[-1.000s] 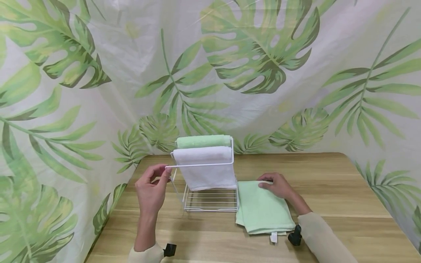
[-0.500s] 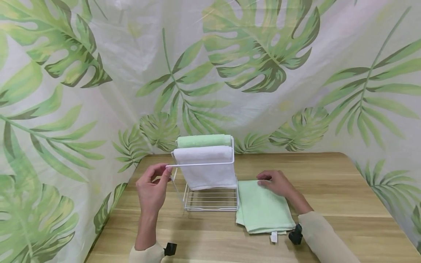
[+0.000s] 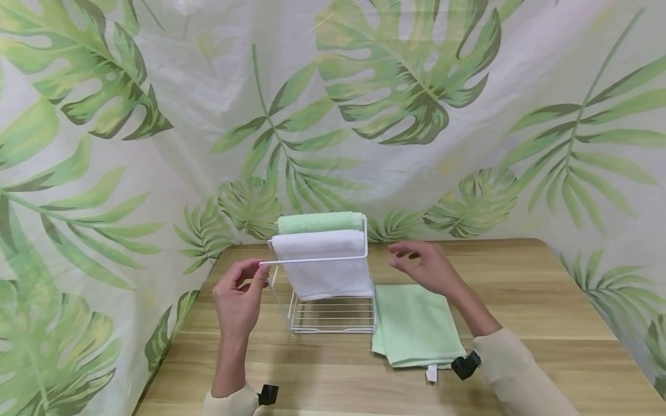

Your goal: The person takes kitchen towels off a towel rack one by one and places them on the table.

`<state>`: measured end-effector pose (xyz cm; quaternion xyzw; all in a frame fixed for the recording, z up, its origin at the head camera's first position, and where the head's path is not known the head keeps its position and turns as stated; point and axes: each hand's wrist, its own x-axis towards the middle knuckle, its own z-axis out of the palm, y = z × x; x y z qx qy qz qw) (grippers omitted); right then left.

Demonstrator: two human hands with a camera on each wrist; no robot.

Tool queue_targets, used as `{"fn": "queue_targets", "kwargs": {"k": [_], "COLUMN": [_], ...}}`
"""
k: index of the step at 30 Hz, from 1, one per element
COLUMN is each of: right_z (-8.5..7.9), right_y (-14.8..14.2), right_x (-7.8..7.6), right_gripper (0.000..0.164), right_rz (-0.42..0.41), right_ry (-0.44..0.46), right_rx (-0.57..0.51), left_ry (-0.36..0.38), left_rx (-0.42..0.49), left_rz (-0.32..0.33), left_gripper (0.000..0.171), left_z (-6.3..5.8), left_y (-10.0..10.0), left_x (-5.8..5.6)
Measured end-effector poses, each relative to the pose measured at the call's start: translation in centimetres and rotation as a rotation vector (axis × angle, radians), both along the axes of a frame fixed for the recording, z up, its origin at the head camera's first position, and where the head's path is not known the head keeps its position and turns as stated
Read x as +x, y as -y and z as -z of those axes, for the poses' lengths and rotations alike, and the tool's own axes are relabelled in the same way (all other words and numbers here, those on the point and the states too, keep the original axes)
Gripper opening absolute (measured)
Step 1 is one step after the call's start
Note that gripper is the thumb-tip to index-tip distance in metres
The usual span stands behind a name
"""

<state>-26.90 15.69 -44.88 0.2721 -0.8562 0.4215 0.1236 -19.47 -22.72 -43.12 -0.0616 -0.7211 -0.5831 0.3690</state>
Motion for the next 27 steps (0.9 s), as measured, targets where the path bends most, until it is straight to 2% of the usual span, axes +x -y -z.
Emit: {"fn": "queue_targets", "kwargs": {"k": [6,14,21,27], "right_z": [-4.1,-8.9,-10.5,-11.3], "right_y": [1.7,3.9,6.0,7.6], "right_x": [1.2,2.4,2.4,1.4], "right_gripper": [0.032,0.034,0.035,0.039], "right_rz": [-0.025,-0.047,-0.111,-0.181], "right_ry": [-0.099,-0.204,-0.23,-0.28], "right_rx": [-0.069,-0.089,-0.102,-0.002], "left_ry": [0.005,0.008,0.017,0.024], "left_rx": [-0.003,-0.005,0.018,0.014], "left_rz": [-0.007,-0.008,0.008,0.001], "left_gripper": [0.011,0.013,0.012,0.012], "left_z": [0.0,0.0,-0.2,-0.2], "left_y": [0.0,0.3,0.3,0.3], "left_x": [-0.3,-0.7,-0.6,-0.9]}}
